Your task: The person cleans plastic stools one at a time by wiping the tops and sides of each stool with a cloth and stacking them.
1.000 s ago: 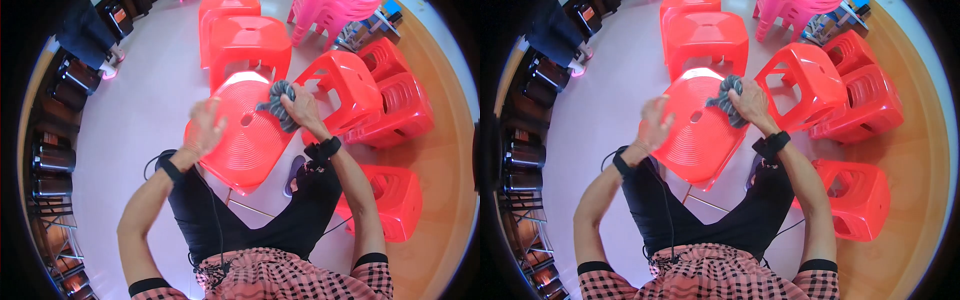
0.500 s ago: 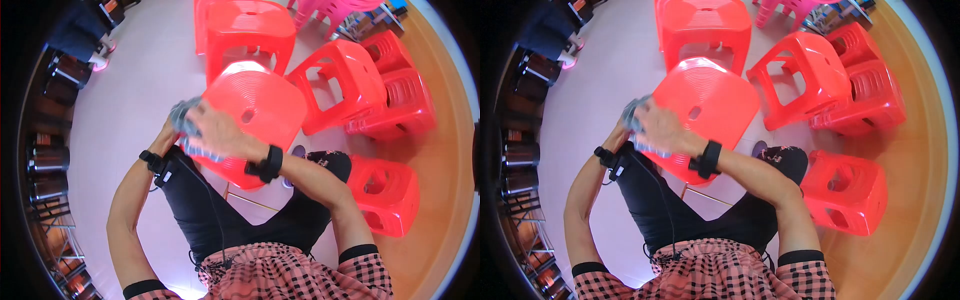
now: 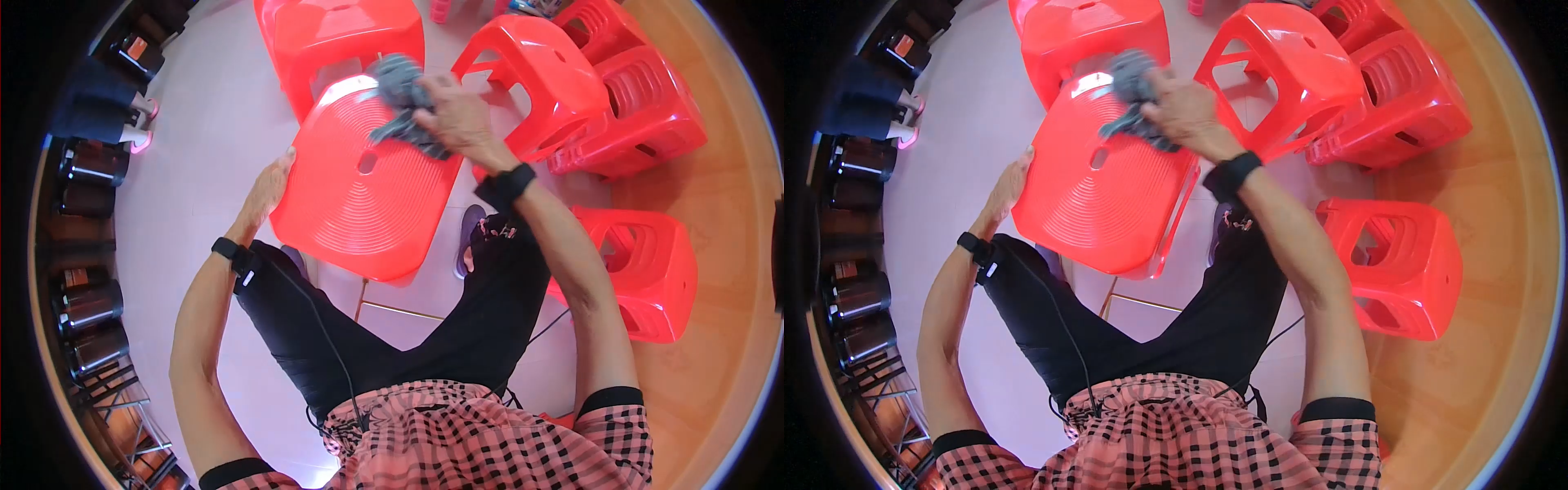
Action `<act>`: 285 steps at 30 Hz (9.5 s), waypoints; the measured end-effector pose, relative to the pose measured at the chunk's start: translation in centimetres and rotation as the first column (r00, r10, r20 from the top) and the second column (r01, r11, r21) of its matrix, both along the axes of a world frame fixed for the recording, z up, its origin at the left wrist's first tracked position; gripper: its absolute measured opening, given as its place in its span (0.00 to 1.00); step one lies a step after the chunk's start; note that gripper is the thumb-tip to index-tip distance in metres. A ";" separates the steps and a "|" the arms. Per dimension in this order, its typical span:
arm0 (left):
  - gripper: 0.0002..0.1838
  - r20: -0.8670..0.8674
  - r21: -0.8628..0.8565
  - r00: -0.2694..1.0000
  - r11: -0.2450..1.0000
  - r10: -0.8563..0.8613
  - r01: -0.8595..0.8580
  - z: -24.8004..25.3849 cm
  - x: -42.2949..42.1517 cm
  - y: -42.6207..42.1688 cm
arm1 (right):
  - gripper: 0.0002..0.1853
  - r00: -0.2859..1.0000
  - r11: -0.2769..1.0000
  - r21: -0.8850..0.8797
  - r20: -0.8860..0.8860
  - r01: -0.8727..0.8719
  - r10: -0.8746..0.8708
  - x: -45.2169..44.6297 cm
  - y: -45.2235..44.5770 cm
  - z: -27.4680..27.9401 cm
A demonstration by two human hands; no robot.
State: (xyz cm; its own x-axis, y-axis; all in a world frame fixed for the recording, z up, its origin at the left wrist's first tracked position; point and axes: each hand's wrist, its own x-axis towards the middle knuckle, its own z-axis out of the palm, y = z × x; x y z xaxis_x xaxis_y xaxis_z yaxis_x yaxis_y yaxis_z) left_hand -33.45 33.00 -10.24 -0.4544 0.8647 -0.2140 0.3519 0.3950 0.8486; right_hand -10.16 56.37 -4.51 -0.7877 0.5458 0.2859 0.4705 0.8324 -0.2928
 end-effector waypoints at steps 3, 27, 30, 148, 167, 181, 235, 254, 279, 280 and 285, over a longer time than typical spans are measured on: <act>0.36 -0.076 0.095 0.994 0.992 -0.076 0.083 -1.6 -1.0 0.1 | 0.23 0.997 0.999 0.039 -0.080 0.019 -0.015 4.1 -0.2 -0.2; 0.35 -0.004 0.012 0.987 0.987 -0.159 0.159 -1.4 -0.6 0.3 | 0.25 0.998 0.998 -0.013 0.021 0.066 -0.066 1.3 0.9 0.8; 0.38 0.114 0.030 0.987 0.993 -0.117 0.114 -1.4 -0.1 0.4 | 0.26 0.996 0.997 0.008 0.029 0.082 -0.082 -5.7 0.5 -0.3; 0.31 -0.452 -0.048 0.873 0.972 0.183 -0.228 6.1 -15.7 0.8 | 0.14 0.809 -0.157 -0.943 -0.156 -0.292 -0.567 2.5 -8.6 -7.6; 0.44 0.944 0.199 0.323 0.665 0.067 -0.720 -5.4 -3.2 18.7 | 0.17 0.536 -0.043 -0.847 -0.296 -0.531 -0.790 3.2 -6.4 -4.2; 0.42 0.939 -0.066 0.255 0.849 0.231 -0.524 -2.3 14.9 -1.6 | 0.29 0.721 0.883 -0.465 -0.593 0.055 -0.358 3.7 -5.4 -2.1; 0.22 0.024 0.307 0.843 0.798 0.538 -0.518 -2.4 3.6 0.4 | 0.21 0.989 0.998 -0.057 -0.145 -0.013 0.005 -18.8 -3.6 -2.4; 0.24 -0.229 0.467 0.769 0.760 0.597 -0.451 -8.3 1.4 0.8 | 0.26 0.992 0.993 0.085 -0.099 0.085 -0.076 -3.9 5.7 -1.1; 0.29 0.456 0.148 0.631 0.646 0.627 -0.749 -3.4 -6.2 -7.0 | 0.27 0.839 0.865 0.002 -0.242 -0.502 0.487 -4.2 -15.7 -2.4; 0.29 0.091 0.318 0.835 0.778 0.543 -0.541 -3.5 -5.9 -5.8 | 0.28 0.876 0.889 -0.071 -0.220 -0.453 0.429 -2.7 -14.6 -1.9; 0.30 -0.639 0.392 0.745 0.914 0.191 0.102 1.4 4.1 1.9 | 0.26 0.974 0.994 -0.067 -0.214 -0.085 0.069 3.6 -6.1 -0.7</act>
